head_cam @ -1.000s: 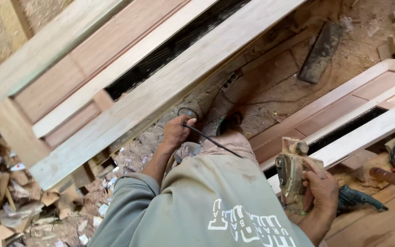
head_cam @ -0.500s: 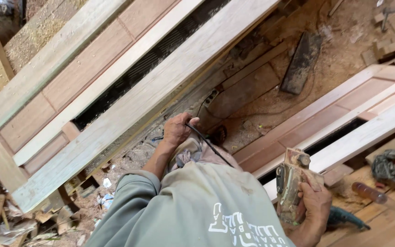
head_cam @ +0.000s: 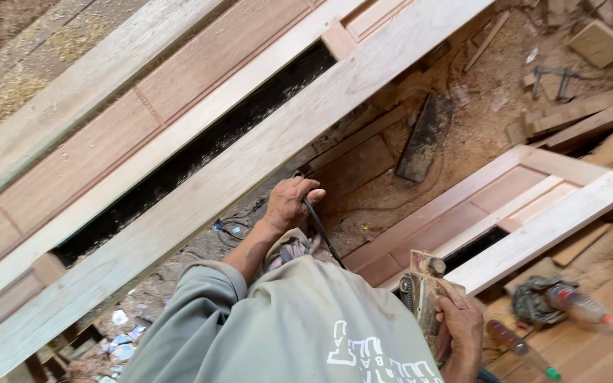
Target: Smoothing a wooden door frame using an electric hand planer
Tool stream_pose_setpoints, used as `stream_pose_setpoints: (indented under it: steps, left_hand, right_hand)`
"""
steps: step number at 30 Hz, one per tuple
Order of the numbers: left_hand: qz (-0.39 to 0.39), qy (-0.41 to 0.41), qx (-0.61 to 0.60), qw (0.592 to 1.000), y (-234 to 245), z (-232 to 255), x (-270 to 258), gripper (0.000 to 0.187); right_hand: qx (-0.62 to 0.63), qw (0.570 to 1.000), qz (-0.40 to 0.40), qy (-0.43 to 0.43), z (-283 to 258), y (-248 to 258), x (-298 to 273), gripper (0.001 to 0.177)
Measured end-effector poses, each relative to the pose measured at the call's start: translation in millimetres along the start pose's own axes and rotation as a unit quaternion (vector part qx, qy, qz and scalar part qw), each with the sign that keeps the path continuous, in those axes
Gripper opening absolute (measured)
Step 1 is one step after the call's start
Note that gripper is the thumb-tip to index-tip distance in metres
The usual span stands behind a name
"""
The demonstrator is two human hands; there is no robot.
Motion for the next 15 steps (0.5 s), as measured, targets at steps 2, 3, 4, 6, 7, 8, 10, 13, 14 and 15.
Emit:
stream_pose_setpoints:
  steps: [2, 3, 4, 6, 7, 8, 10, 13, 14, 15]
  left_hand:
    - [0.016, -0.063, -0.002, 0.998, 6, 14, 32, 0.040]
    - [0.019, -0.059, -0.004, 0.998, 6, 18, 45, 0.040]
    - [0.008, -0.059, -0.019, 0.998, 5, 21, 61, 0.040]
    - [-0.004, -0.061, -0.036, 0.997, 6, 28, 91, 0.041]
    - [0.001, -0.060, -0.050, 0.997, 9, 32, 104, 0.046]
    - [0.009, -0.058, -0.064, 0.996, 11, 36, 119, 0.052]
    - [0.023, -0.060, -0.071, 0.995, 5, 34, 145, 0.053]
    - [0.039, -0.046, -0.081, 0.995, -9, 28, 180, 0.053]
    - [0.044, -0.031, -0.085, 0.995, -14, 24, 192, 0.053]
    - [0.050, -0.025, -0.084, 0.995, -15, 24, 206, 0.053]
  right_hand:
    - [0.058, 0.996, -0.004, 0.060, -15, 5, 18, 0.007]
    - [0.052, 0.997, -0.004, 0.061, -32, 12, 18, 0.007]
    - [0.041, 0.997, 0.007, 0.067, -47, 17, 17, 0.011]
    - [0.030, 0.997, 0.022, 0.071, -76, 27, 16, 0.016]
    - [0.040, 0.996, 0.017, 0.082, -90, 31, 17, 0.015]
    - [0.048, 0.994, 0.012, 0.096, -107, 37, 20, 0.015]
    - [0.045, 0.996, 0.011, 0.077, -144, 49, 14, 0.022]
    - [0.042, 0.994, 0.004, 0.096, -192, 63, 32, 0.028]
    - [0.044, 0.990, -0.002, 0.135, -213, 66, 44, 0.026]
    - [0.038, 0.990, -0.006, 0.139, -236, 70, 53, 0.026]
Point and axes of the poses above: each hand's wrist, its own x-axis towards the middle knuckle, its own y-axis out of the back of the hand, z = x × y, the point moved 4 cm from there along x, towards the middle knuckle, and after that the axes turned 7 degrees about -z, right-handed, at the moved point
